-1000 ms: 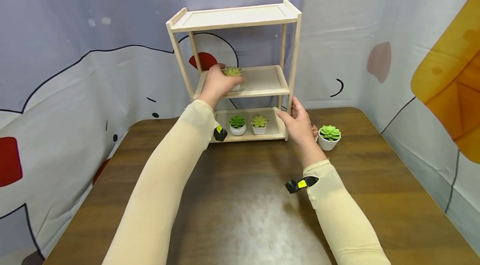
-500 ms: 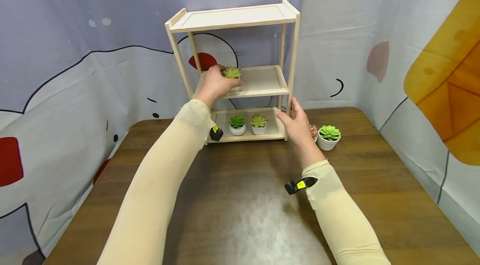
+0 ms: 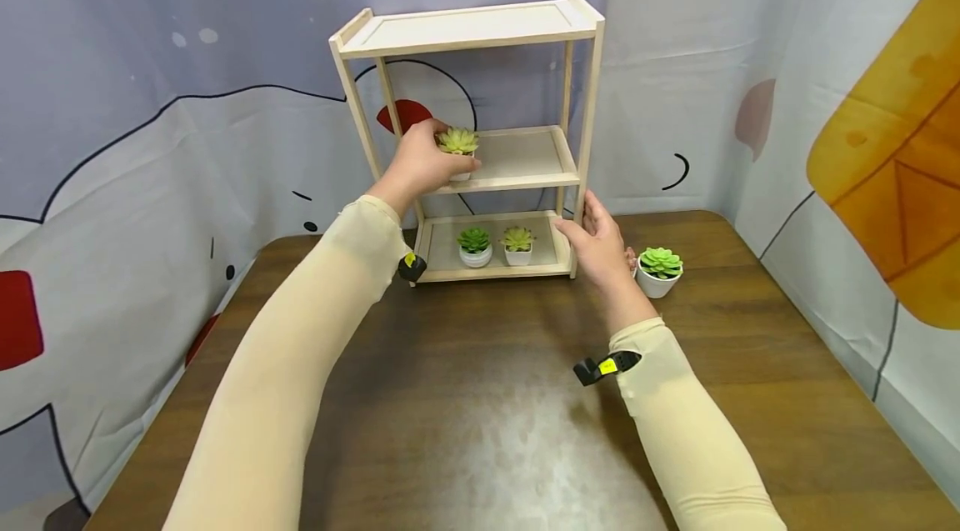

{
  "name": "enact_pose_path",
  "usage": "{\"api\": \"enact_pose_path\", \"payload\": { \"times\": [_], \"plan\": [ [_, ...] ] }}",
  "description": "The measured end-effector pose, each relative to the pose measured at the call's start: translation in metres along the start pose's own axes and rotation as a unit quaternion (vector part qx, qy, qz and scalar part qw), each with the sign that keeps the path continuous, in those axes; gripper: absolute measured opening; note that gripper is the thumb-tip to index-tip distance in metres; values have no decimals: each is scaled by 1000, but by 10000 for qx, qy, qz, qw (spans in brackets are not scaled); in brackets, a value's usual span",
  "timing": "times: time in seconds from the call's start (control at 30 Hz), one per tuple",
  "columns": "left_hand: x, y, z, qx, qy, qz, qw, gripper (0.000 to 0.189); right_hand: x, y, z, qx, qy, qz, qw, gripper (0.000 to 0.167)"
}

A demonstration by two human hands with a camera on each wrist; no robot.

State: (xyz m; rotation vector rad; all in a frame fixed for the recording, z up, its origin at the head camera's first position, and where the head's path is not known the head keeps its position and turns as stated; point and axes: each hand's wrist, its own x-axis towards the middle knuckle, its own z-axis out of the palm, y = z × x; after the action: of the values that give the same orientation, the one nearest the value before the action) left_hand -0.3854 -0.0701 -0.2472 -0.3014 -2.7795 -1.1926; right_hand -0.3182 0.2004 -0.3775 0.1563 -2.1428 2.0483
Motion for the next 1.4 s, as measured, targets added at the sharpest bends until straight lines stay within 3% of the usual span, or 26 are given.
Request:
{"api": "enact_pose_path", "payload": {
  "times": [0.2, 0.33, 0.57, 0.73, 1.07, 1.23, 1.4],
  "plan": [
    [-14, 9, -7, 337, -126, 468, 9983, 73, -1, 0, -6, 57, 87, -7, 9999, 84],
    [-28, 15, -15, 458, -239, 549, 9972, 74, -3, -1, -9, 91, 154, -5, 9998, 85],
    [-55, 3, -27, 379, -346, 700, 9962, 70, -6, -3, -11, 50, 202, 12, 9998, 84],
    [-77, -16, -35, 274, -357, 659, 9968, 67, -6, -2, -12, 76, 177, 30, 9998, 83],
    [-109, -64, -43, -139, -74, 122, 9998, 76, -7, -2, -14, 25, 231, 29, 9997, 84],
    [-114, -94, -32, -117, 24, -2, 9999, 75, -6, -2, -14, 28, 221, -15, 9998, 84],
    [-118, -128, -8, -348, 218, -211, 9989, 75, -6, -1, -14, 37, 182, 27, 9998, 84]
  ]
}}
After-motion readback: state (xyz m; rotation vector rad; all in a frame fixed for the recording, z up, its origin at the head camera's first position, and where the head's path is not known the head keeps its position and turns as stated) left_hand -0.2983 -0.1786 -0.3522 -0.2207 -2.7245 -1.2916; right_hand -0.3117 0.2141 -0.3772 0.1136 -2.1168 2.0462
